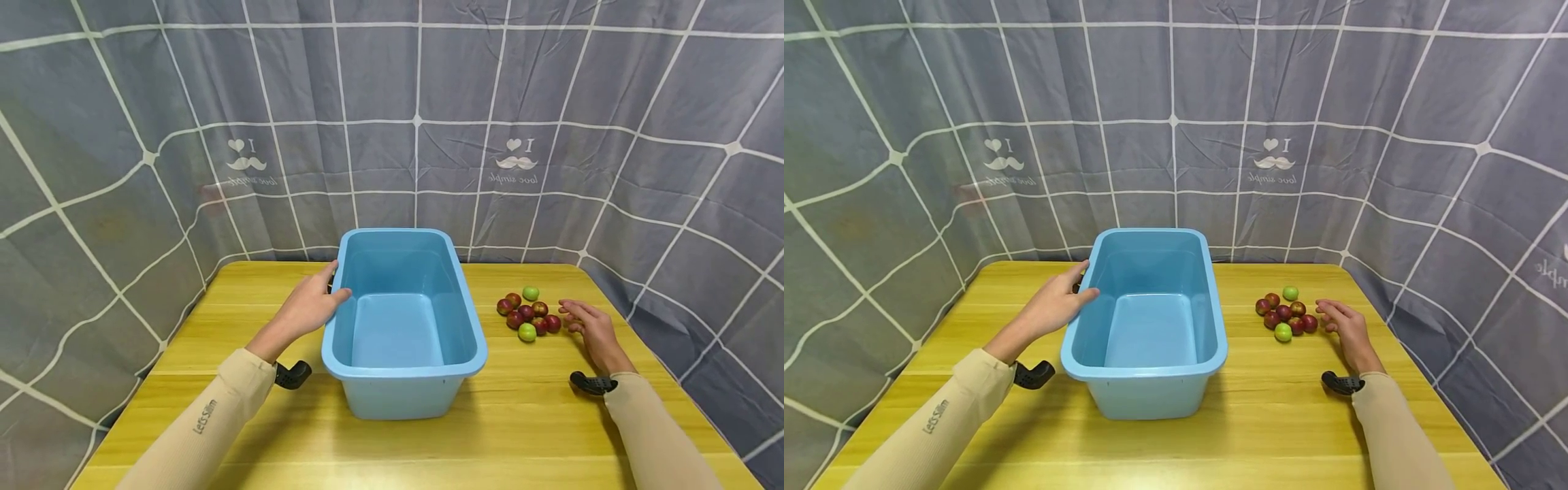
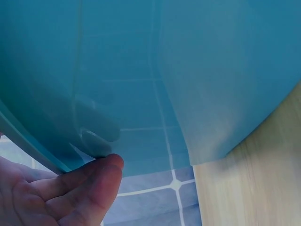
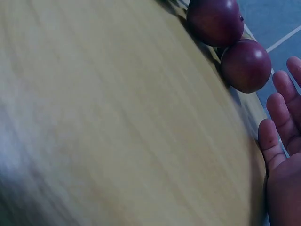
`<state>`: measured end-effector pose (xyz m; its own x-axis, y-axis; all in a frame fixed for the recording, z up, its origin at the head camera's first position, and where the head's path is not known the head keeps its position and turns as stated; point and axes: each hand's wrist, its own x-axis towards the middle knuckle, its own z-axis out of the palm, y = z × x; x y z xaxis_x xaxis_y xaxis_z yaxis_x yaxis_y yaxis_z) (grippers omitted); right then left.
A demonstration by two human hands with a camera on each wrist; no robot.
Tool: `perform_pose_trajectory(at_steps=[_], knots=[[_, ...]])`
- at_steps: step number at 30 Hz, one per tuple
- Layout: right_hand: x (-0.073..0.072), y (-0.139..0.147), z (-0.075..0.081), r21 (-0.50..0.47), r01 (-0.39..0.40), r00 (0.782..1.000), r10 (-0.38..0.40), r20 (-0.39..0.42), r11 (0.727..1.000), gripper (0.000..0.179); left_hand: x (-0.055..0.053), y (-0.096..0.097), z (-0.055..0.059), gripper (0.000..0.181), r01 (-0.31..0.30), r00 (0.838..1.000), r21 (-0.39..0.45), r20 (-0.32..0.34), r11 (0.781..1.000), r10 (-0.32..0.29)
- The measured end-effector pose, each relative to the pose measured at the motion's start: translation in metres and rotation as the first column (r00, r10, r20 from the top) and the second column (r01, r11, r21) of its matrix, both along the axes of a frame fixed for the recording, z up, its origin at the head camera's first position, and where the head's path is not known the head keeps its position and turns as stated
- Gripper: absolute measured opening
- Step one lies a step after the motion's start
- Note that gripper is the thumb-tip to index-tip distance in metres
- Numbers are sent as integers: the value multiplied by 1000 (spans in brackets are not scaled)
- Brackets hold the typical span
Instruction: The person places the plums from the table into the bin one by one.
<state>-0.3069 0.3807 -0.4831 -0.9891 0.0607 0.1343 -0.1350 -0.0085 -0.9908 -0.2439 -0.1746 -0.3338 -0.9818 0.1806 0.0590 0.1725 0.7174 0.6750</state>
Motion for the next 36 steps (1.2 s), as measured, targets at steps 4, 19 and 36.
perform_pose_trajectory(at_steps=[4, 19, 36], knots=[[-1, -1, -2, 17, 3, 1000, -3, -3, 1000, 17, 0, -1, 1, 76, -30, 1000, -21, 1, 999, 30], [1, -1, -8, 366, 59, 997, -74, 26, 929, 43, -8, 5, 4, 91, -60, 998, -194, -33, 979, 54], [-3, 6, -3, 457, -54, 991, -8, 131, 888, 62, -6, 8, -3, 80, -84, 996, -190, 8, 978, 87]])
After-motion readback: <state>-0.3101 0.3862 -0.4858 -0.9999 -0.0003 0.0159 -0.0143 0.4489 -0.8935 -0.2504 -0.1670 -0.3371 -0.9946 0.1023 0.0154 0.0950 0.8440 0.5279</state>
